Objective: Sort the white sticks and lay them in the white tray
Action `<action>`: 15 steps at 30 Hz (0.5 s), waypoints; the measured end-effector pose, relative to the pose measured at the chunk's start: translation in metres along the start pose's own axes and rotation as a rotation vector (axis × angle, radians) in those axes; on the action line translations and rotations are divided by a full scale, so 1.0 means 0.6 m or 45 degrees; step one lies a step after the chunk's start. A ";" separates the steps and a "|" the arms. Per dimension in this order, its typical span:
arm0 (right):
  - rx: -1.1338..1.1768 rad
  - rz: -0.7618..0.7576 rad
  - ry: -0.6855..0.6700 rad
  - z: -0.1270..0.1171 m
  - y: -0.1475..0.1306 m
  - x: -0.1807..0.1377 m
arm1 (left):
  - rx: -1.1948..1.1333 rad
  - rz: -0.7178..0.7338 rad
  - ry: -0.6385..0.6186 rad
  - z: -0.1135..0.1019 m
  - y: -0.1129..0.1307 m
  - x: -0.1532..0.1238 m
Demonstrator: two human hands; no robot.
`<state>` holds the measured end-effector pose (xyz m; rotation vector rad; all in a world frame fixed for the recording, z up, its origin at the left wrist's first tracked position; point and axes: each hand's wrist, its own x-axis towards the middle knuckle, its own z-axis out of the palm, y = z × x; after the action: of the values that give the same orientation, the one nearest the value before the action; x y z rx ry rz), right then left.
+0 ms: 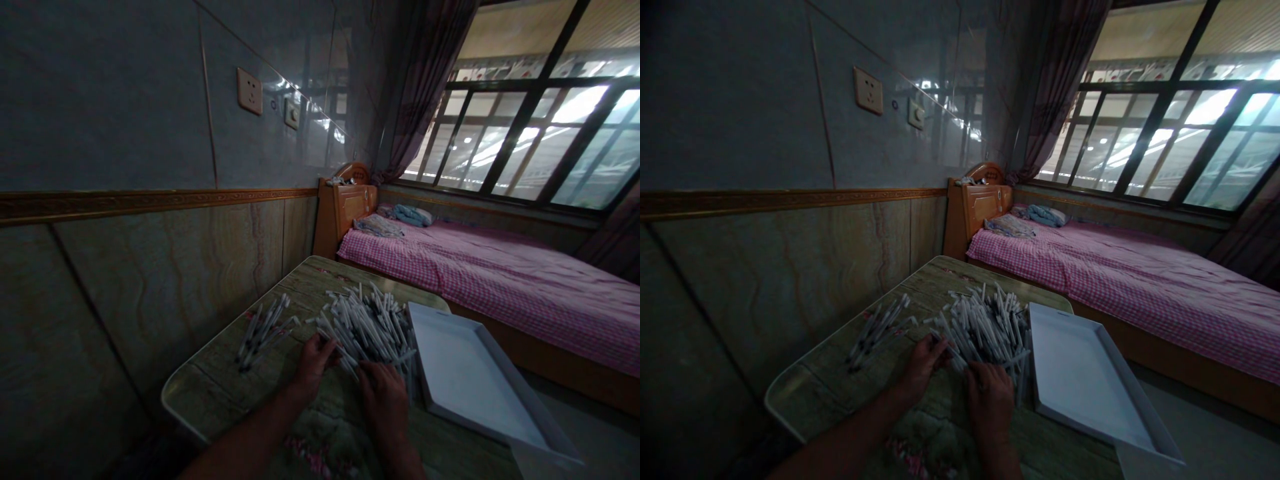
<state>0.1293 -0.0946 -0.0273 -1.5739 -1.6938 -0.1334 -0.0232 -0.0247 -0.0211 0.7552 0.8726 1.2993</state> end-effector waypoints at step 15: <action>0.064 0.098 -0.031 -0.005 -0.002 0.005 | -0.026 -0.005 0.013 0.005 0.004 -0.002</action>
<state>0.1299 -0.0944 -0.0230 -1.6063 -1.6401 -0.0328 -0.0220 -0.0254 -0.0177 0.7315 0.8672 1.3075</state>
